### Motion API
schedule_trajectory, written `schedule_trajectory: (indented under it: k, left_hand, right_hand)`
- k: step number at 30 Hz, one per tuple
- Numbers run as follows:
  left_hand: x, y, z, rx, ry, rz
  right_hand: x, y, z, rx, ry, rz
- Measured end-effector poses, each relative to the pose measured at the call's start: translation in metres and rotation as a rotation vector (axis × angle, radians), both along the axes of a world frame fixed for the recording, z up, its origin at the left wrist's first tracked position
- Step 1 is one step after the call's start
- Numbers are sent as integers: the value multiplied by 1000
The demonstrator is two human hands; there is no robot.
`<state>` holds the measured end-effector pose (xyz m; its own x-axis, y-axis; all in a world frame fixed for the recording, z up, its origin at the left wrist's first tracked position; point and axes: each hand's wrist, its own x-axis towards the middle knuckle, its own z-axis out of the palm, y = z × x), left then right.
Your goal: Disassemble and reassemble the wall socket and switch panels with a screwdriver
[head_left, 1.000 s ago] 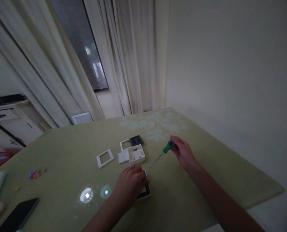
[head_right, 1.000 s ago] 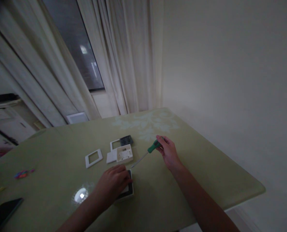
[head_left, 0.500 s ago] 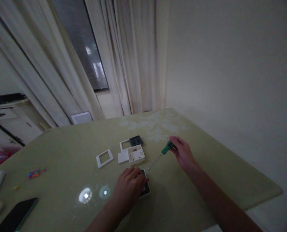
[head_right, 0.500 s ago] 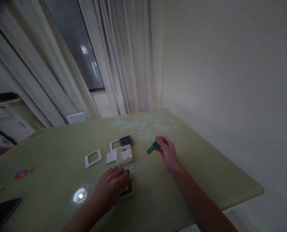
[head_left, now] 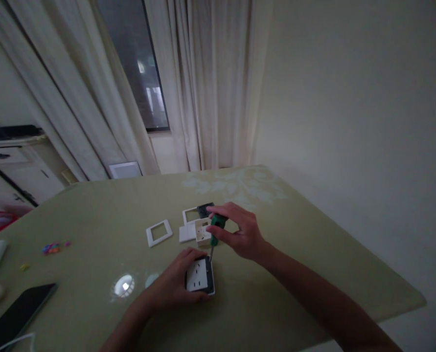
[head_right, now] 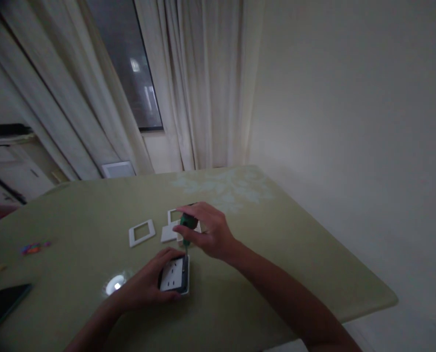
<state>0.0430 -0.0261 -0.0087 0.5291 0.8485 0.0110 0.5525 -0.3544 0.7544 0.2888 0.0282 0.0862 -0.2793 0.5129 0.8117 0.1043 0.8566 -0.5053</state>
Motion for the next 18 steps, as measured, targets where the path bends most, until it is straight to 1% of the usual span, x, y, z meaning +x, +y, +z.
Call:
schedule_trajectory:
  k: [1,4,11,18]
  left_hand:
    - [-2,1,0,-2,-5,10]
    - [-6,3,-2,6,-11,30]
    - [-7,5,-8,38,-36,-5]
    - [-6,5,-8,13,-46,9]
  right_hand:
    - [-7,1,1,36,-9,18]
    - [-18,3,0,68,-19,51]
    - [-12,5,-6,39,-18,25]
    - [-15,8,-8,14,-9,40]
